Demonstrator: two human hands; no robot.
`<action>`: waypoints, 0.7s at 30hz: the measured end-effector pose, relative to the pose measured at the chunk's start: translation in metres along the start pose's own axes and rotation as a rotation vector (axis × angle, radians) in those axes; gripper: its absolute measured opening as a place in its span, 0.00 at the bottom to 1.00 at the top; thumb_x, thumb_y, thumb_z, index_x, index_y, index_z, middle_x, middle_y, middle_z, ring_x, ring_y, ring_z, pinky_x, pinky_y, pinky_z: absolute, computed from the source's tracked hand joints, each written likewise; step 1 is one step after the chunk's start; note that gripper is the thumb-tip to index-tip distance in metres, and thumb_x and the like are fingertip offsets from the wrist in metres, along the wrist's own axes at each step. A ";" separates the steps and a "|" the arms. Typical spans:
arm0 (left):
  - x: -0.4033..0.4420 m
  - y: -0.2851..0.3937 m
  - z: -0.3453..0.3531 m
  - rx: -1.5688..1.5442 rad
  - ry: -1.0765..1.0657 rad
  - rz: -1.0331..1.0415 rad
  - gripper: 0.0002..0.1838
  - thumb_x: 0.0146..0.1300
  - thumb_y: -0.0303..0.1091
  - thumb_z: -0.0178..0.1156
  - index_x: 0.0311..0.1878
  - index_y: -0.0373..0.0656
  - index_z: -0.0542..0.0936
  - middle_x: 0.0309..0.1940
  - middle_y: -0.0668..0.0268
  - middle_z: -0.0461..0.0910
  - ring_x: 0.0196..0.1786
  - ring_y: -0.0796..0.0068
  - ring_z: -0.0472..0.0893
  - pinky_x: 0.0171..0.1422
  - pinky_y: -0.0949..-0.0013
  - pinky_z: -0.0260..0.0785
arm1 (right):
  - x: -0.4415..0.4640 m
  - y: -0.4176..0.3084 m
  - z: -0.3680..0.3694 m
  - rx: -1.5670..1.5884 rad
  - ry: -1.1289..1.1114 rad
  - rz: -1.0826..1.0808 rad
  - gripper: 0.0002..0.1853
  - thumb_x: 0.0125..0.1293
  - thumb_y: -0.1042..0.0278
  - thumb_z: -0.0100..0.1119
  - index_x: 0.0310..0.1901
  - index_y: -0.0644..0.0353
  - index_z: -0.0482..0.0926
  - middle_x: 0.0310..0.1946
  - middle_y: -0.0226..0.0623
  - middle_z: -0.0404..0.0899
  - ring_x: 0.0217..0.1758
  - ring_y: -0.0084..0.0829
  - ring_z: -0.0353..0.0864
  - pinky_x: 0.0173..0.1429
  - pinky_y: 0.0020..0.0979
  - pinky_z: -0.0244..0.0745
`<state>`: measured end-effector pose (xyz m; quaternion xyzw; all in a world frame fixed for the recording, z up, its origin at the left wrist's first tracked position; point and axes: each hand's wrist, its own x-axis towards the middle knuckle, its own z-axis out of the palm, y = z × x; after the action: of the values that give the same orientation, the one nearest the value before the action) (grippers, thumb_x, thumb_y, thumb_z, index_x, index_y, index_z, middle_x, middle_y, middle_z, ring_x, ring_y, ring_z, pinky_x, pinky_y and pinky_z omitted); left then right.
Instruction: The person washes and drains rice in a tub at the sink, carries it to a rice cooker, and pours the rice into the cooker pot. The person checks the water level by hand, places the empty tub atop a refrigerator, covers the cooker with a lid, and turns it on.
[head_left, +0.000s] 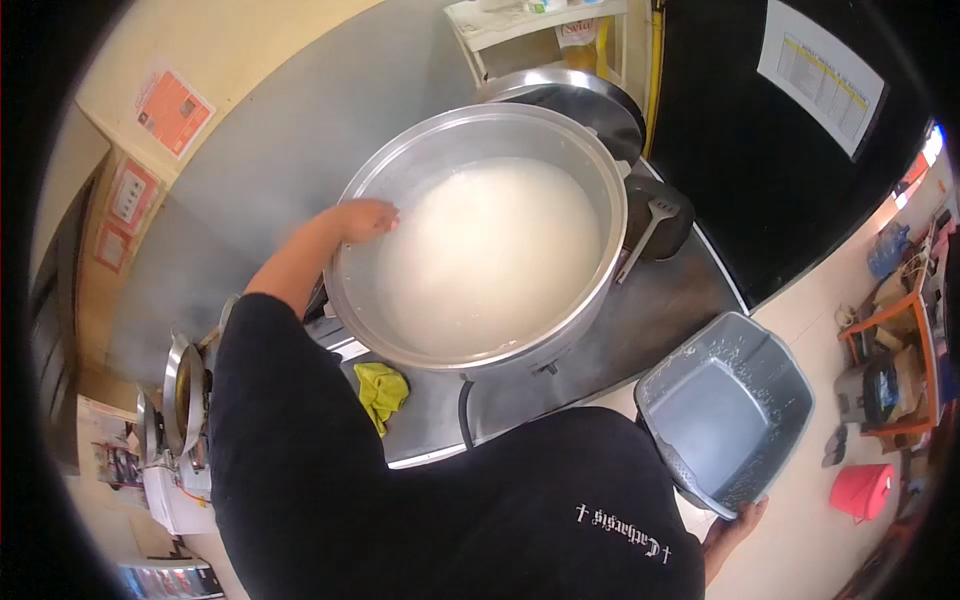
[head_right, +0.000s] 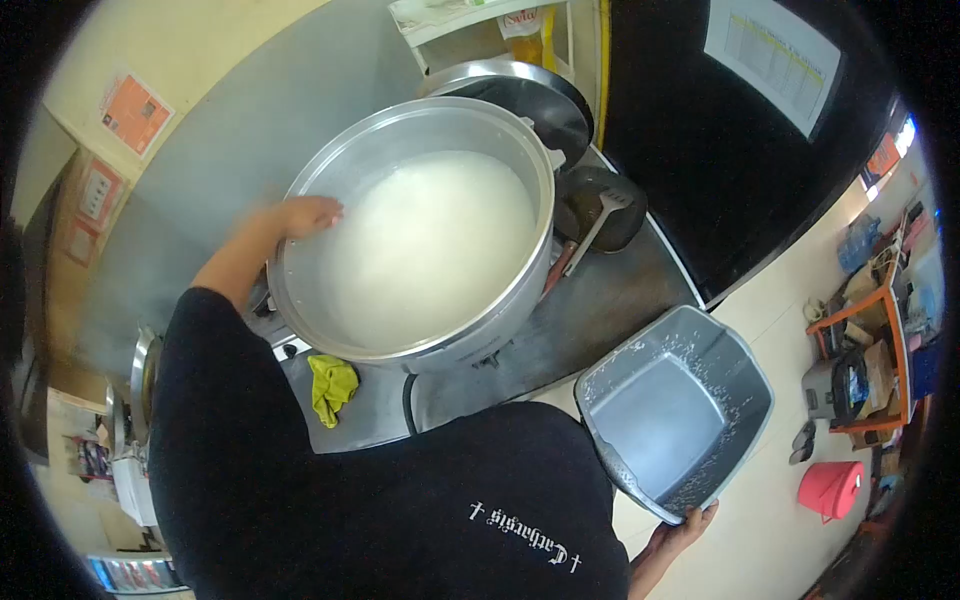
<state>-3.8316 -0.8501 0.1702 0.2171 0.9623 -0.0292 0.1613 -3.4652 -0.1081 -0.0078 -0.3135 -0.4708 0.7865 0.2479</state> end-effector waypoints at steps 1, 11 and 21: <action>-0.012 0.019 -0.002 0.134 -0.164 -0.031 0.26 0.72 0.52 0.47 0.56 0.40 0.79 0.56 0.50 0.77 0.59 0.47 0.75 0.66 0.52 0.65 | -0.002 0.001 -0.002 0.005 0.004 -0.012 0.29 0.51 0.76 0.49 0.59 0.63 0.69 0.48 0.36 0.75 0.50 0.31 0.74 0.56 0.32 0.70; -0.030 0.105 0.058 -0.188 -0.602 -0.244 0.39 0.74 0.63 0.34 0.74 0.41 0.60 0.74 0.54 0.61 0.75 0.54 0.60 0.78 0.59 0.49 | 0.007 0.001 -0.014 0.017 0.005 0.027 0.28 0.51 0.77 0.48 0.58 0.62 0.69 0.47 0.36 0.75 0.49 0.30 0.74 0.56 0.32 0.71; 0.002 0.055 -0.011 0.223 -0.077 -0.115 0.26 0.69 0.47 0.54 0.66 0.44 0.73 0.69 0.54 0.68 0.71 0.54 0.67 0.74 0.51 0.57 | 0.014 -0.001 -0.017 -0.007 0.019 0.014 0.27 0.51 0.77 0.48 0.58 0.62 0.69 0.45 0.36 0.75 0.48 0.30 0.74 0.56 0.32 0.71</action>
<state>-3.8136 -0.7982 0.1810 0.1768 0.9571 -0.1536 0.1708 -3.4627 -0.0886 -0.0169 -0.3251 -0.4692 0.7835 0.2456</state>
